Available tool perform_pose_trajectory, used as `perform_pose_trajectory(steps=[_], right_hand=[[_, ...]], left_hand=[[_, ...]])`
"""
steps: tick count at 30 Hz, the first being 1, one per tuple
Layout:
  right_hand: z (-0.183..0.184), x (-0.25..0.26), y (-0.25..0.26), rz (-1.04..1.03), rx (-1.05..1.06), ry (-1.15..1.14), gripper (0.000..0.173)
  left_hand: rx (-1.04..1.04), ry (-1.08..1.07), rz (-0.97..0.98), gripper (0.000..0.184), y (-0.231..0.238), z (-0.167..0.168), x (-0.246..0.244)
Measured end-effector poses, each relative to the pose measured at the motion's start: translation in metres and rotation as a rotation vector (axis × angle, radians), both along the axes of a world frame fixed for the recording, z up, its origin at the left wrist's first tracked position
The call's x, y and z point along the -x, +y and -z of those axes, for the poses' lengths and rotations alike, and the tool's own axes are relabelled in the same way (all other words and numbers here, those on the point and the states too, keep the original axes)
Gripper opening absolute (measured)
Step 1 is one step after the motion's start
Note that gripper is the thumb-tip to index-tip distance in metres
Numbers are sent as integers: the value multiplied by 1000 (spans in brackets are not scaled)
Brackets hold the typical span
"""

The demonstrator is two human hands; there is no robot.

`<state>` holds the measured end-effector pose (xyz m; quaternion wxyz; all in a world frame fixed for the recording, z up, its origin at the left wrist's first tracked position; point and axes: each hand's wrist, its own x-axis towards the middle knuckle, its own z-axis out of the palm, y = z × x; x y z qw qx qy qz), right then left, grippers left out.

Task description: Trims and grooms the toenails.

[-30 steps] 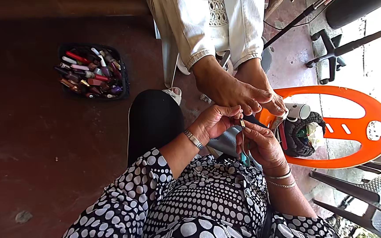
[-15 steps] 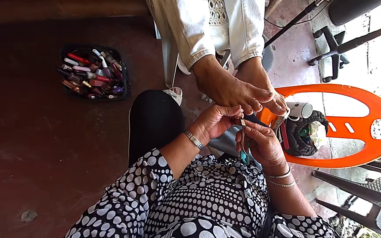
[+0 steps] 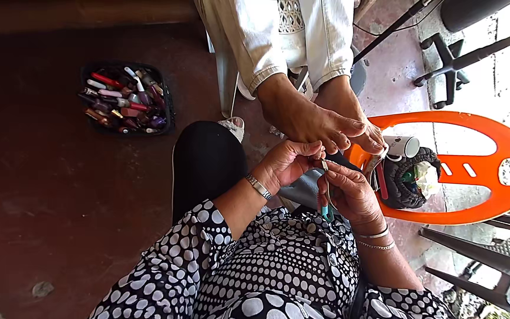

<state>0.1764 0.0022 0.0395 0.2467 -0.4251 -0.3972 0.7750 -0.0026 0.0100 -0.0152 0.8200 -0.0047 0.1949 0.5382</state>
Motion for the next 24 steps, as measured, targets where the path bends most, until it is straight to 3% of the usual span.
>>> perform_pose_trajectory(steps=[16, 24], right_hand=[[-6, 8, -2, 111, 85, -30, 35], [0, 0, 3, 40, 240, 162, 36]], left_hand=[[15, 10, -18, 27, 0, -1, -2], [-15, -25, -1, 28, 1, 1, -1]])
